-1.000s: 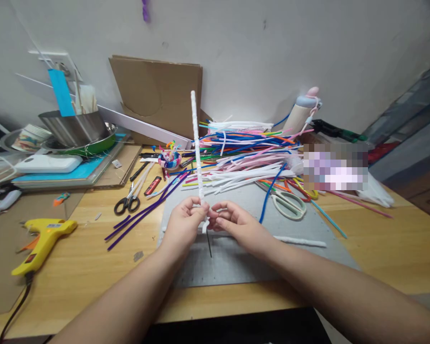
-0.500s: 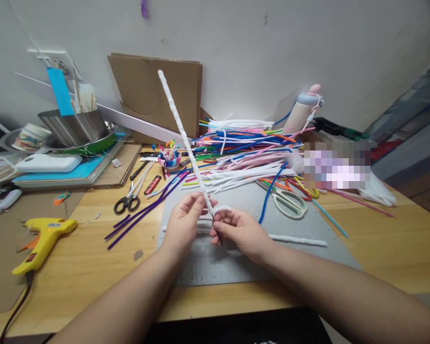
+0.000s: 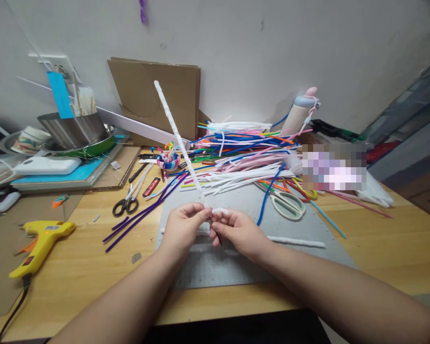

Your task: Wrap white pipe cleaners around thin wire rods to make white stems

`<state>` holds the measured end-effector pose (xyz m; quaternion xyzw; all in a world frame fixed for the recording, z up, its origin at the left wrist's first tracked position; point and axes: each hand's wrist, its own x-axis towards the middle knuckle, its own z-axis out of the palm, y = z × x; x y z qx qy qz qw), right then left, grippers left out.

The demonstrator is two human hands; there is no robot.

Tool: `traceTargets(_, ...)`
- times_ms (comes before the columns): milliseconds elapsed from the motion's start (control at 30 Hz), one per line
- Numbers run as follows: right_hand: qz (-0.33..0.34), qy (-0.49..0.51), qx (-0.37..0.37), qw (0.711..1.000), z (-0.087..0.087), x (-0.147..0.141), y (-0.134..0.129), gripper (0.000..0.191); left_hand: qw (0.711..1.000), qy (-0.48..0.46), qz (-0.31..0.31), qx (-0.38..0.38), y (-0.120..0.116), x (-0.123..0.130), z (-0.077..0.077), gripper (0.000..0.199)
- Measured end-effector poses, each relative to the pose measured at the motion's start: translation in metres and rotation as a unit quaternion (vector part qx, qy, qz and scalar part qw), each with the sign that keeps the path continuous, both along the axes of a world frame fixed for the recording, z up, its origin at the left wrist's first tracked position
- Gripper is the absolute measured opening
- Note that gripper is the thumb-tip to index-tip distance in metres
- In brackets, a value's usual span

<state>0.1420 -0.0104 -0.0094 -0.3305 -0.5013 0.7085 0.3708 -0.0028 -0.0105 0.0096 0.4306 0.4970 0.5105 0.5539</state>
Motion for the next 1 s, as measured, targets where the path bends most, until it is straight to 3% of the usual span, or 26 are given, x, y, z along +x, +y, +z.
traceTargets(133,-0.002,-0.011,0.013,1.000,0.000,0.000,-0.001,0.029,1.000,-0.004,-0.015,0.019,0.001,-0.001,-0.004,0.023)
traceTargets(367,-0.063,-0.040,0.044,0.996,-0.008,-0.004,-0.004,0.027,0.972,0.166,0.018,0.168,0.000,-0.002,-0.011,0.016)
traceTargets(633,-0.090,-0.027,0.012,0.995,-0.007,-0.004,-0.001,0.033,0.999,0.039,-0.003,0.025,0.001,0.003,-0.012,0.020)
traceTargets(800,-0.079,-0.009,-0.023,0.997,-0.009,-0.006,-0.001,0.036,1.000,0.019,0.000,-0.004,0.000,0.004,-0.005,0.020)
traceTargets(1000,-0.087,-0.013,-0.012,0.996,-0.011,-0.007,0.000,0.033,0.999,0.014,-0.017,-0.048,0.000,0.003,-0.004,0.023)
